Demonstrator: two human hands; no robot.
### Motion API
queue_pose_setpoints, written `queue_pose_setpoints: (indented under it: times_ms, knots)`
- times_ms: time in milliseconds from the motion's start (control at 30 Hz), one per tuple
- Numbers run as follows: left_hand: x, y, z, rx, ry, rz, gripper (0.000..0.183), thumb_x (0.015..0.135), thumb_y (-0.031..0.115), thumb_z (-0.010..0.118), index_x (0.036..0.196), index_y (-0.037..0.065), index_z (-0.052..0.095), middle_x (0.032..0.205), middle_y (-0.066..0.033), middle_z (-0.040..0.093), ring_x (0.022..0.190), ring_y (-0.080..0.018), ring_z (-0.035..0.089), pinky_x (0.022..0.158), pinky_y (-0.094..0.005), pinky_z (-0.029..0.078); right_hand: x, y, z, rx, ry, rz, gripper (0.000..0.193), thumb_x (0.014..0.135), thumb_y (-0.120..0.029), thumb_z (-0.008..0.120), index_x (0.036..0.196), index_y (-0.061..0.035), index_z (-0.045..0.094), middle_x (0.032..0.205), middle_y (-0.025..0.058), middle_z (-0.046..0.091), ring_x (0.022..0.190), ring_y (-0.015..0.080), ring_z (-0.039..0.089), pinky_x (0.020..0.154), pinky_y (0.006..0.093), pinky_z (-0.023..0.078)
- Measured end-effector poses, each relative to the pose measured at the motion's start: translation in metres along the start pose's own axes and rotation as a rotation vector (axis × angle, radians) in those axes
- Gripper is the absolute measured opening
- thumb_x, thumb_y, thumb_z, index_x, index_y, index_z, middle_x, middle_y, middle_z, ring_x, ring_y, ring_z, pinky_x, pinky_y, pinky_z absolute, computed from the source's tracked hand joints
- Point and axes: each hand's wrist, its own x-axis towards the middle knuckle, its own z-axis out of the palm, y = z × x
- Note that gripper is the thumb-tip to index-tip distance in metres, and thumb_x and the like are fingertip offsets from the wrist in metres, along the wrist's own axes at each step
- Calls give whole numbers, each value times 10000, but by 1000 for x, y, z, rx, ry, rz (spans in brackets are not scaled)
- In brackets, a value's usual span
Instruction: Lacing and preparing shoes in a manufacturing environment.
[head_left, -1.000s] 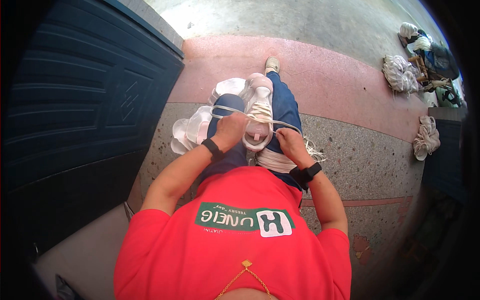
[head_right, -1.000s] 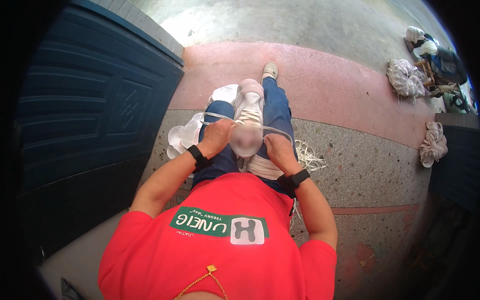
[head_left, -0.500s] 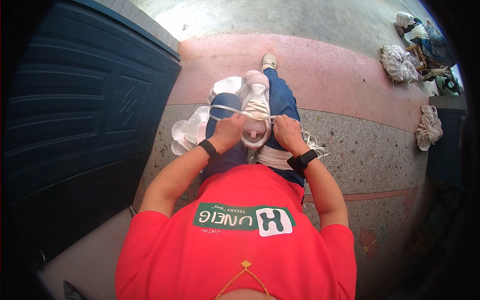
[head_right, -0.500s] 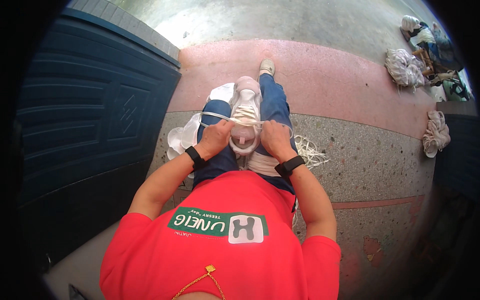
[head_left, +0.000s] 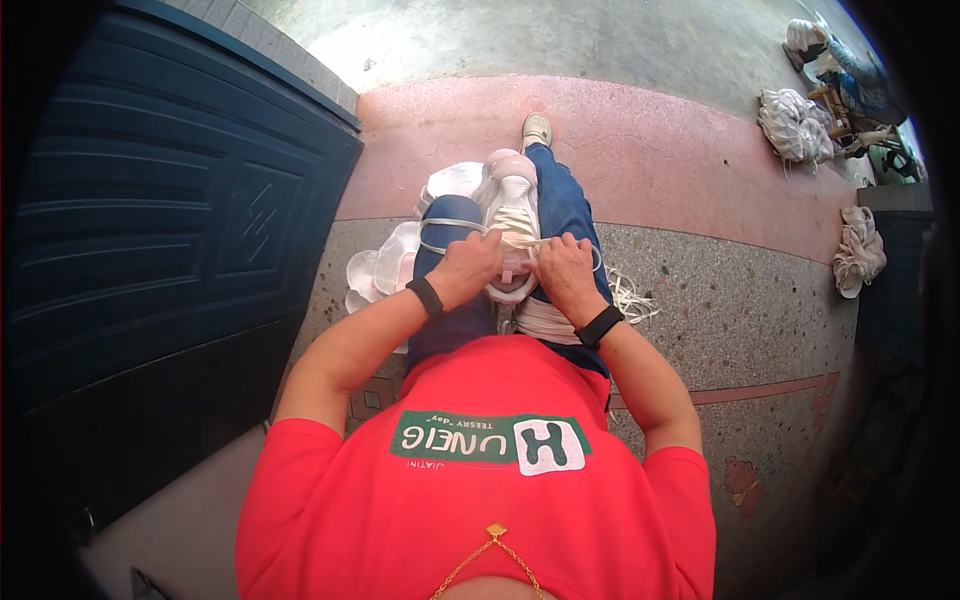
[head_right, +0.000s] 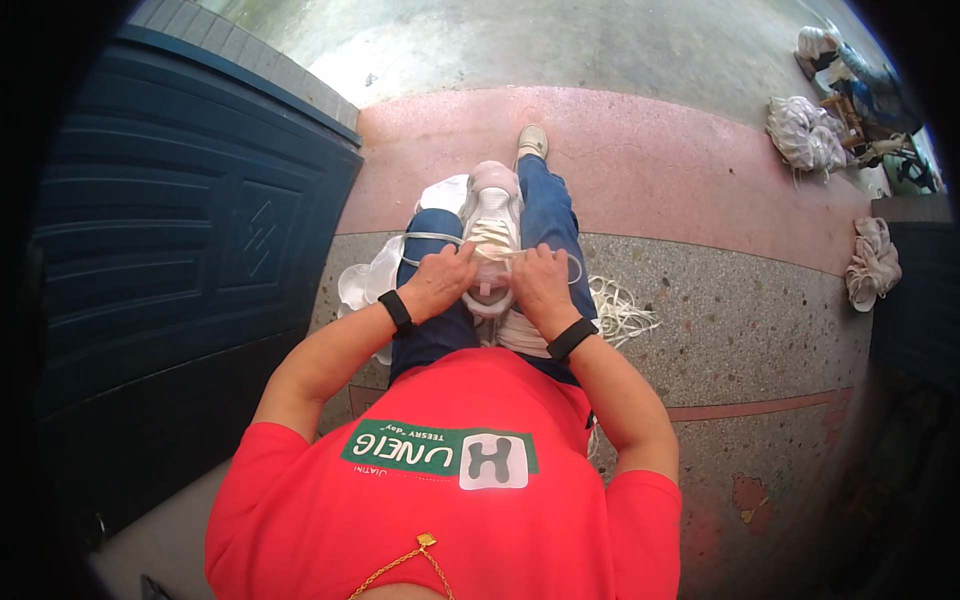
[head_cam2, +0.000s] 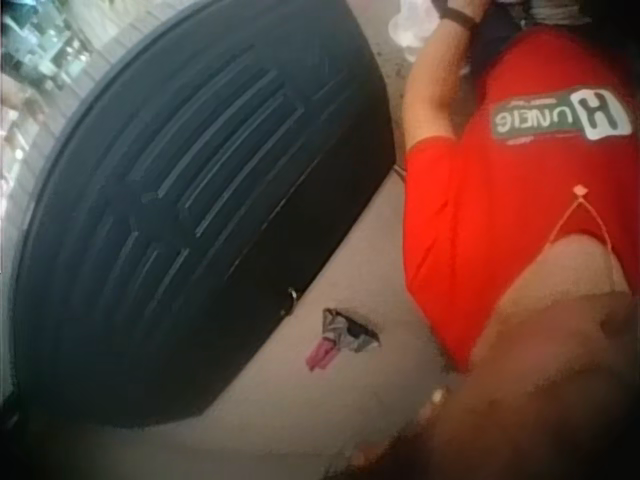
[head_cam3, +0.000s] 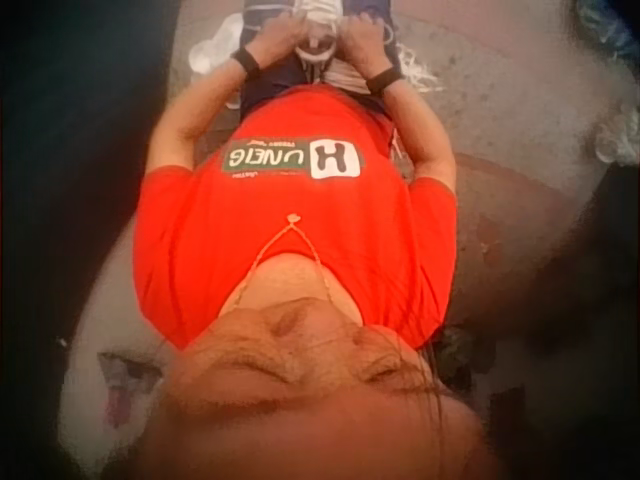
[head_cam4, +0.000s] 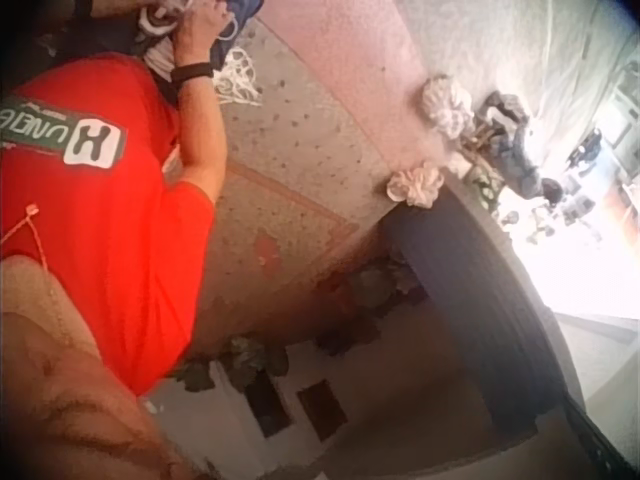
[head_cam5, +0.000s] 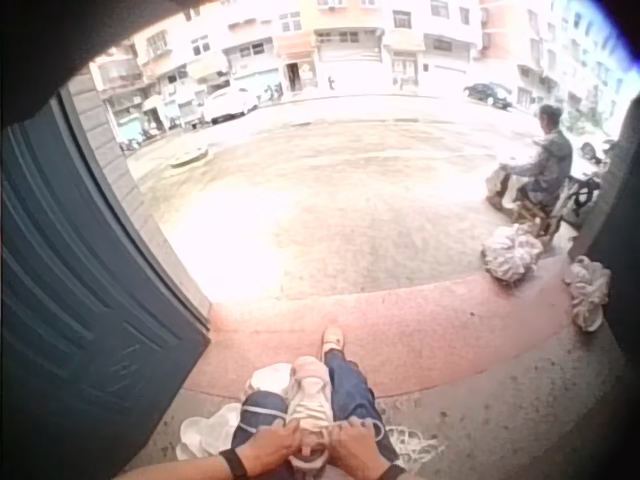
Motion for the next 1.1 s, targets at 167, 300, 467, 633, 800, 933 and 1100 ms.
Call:
queue_pose_setpoints:
  times_ms: [167, 300, 467, 633, 800, 933, 1100]
  knots:
    - [-7, -17, -10, -53, 8, -18, 72, 833, 106, 618, 887, 62, 637, 1023, -109, 561, 867, -270, 638, 607, -362, 578, -3, 14, 14, -1, 8, 104, 84, 827, -167, 648, 833, -104, 704, 867, 69, 652, 930, 262, 596, 805, 457, 417]
    - [-10, -22, -6, -97, 67, -14, 68, 832, 99, 607, 882, 58, 630, 1029, -109, 564, 898, -274, 634, 659, -363, 577, -5, 24, 22, 105, 62, 79, 75, 816, -127, 640, 855, -93, 695, 872, 92, 650, 924, 287, 596, 803, 462, 434]
    - [-9, -23, 4, -96, 73, 52, 78, 826, 108, 597, 879, 56, 622, 1026, -107, 563, 947, -268, 621, 686, -356, 575, -4, 18, 34, 247, 138, 26, 129, 899, -129, 636, 985, -44, 682, 877, 116, 649, 921, 302, 605, 842, 434, 470]
    - [-10, -28, 0, -127, 104, 117, 73, 822, 119, 591, 860, 62, 615, 1018, -102, 562, 970, -261, 607, 697, -340, 570, 0, 12, 32, 223, 109, -129, 159, 835, -98, 616, 976, -61, 680, 866, 108, 662, 901, 303, 622, 814, 413, 479]
    - [-11, -29, 7, -165, 112, 133, 79, 812, 119, 624, 862, 58, 619, 1006, -103, 574, 987, -264, 605, 700, -346, 564, 17, -4, 2, -85, -60, -220, 73, 818, -134, 618, 847, -104, 677, 846, 71, 655, 935, 248, 601, 797, 388, 434]
    - [-2, -28, 3, -535, 294, -15, 95, 873, 134, 676, 862, 40, 664, 888, -81, 632, 857, -209, 638, 655, -334, 538, 24, 1, -7, -27, 135, -274, 87, 820, -160, 621, 745, -132, 653, 839, 59, 637, 969, 228, 573, 795, 391, 394]
    - [37, -21, -52, -1357, 201, -539, 183, 937, 186, 693, 913, 6, 716, 728, -50, 662, 662, -117, 615, 615, -301, 506, 62, -5, -43, 640, 379, 193, 150, 929, -161, 634, 855, -33, 661, 892, 136, 651, 867, 329, 624, 743, 457, 463]
